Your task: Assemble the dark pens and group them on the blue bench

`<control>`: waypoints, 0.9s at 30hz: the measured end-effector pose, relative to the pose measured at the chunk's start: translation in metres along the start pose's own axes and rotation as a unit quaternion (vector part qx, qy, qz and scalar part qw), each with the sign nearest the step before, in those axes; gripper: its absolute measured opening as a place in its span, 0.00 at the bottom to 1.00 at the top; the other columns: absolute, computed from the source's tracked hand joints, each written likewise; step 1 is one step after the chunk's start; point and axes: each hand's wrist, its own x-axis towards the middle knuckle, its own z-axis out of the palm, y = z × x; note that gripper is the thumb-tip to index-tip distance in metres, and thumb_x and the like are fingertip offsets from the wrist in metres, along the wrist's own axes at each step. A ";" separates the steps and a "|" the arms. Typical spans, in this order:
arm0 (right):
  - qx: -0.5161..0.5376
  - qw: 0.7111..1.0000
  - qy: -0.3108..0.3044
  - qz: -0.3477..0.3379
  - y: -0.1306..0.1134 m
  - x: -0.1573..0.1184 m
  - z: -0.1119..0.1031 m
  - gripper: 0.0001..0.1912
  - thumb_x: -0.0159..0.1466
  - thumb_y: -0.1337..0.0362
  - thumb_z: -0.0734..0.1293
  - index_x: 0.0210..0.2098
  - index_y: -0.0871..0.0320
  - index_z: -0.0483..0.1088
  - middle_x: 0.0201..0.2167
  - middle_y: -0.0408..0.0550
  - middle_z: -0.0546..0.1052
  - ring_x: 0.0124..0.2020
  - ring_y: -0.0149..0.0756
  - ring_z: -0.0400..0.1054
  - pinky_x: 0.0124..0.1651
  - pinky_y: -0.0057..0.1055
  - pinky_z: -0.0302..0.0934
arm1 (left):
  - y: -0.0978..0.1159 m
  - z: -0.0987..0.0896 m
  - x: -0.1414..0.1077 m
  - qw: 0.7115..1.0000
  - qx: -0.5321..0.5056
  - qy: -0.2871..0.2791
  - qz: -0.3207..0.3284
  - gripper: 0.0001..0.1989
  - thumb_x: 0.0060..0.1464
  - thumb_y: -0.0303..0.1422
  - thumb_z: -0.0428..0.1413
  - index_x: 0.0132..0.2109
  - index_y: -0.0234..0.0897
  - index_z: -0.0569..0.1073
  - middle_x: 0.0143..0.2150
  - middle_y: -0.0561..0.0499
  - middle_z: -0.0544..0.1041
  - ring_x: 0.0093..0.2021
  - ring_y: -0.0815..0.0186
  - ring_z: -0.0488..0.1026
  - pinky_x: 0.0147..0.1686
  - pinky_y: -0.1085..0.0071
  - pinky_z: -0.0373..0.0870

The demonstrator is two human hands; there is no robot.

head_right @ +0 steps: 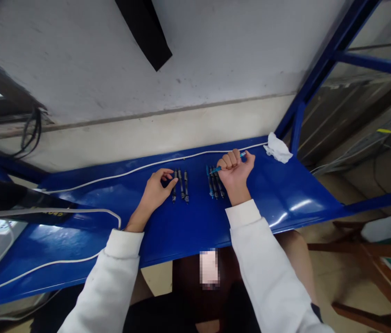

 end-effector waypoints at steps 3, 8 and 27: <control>0.049 0.998 0.018 -0.033 -0.016 -0.002 -0.018 0.35 0.69 0.50 0.75 0.27 0.51 0.45 0.19 0.34 0.47 0.22 0.30 0.34 0.22 0.33 0.46 | -0.001 0.000 0.000 1.000 0.004 0.001 0.002 0.13 0.62 0.32 0.69 0.54 0.44 0.82 0.42 0.47 0.84 0.45 0.52 0.76 0.52 0.55 0.69; 0.053 0.994 0.076 -0.055 -0.037 -0.010 -0.035 0.30 0.76 0.53 0.67 0.27 0.51 0.44 0.20 0.34 0.45 0.22 0.31 0.33 0.21 0.32 0.46 | -0.001 0.000 -0.001 1.000 0.024 0.002 0.008 0.15 0.60 0.30 0.66 0.54 0.44 0.82 0.43 0.47 0.84 0.44 0.52 0.76 0.52 0.55 0.70; -0.684 0.722 -0.034 -0.098 -0.100 -0.031 -0.085 0.30 0.75 0.33 0.69 0.56 0.51 0.84 0.42 0.53 0.83 0.43 0.49 0.76 0.52 0.48 0.71 | 0.007 -0.007 0.003 0.989 -0.102 0.090 -0.051 0.16 0.63 0.42 0.67 0.53 0.38 0.87 0.38 0.49 0.84 0.35 0.60 0.76 0.42 0.63 0.70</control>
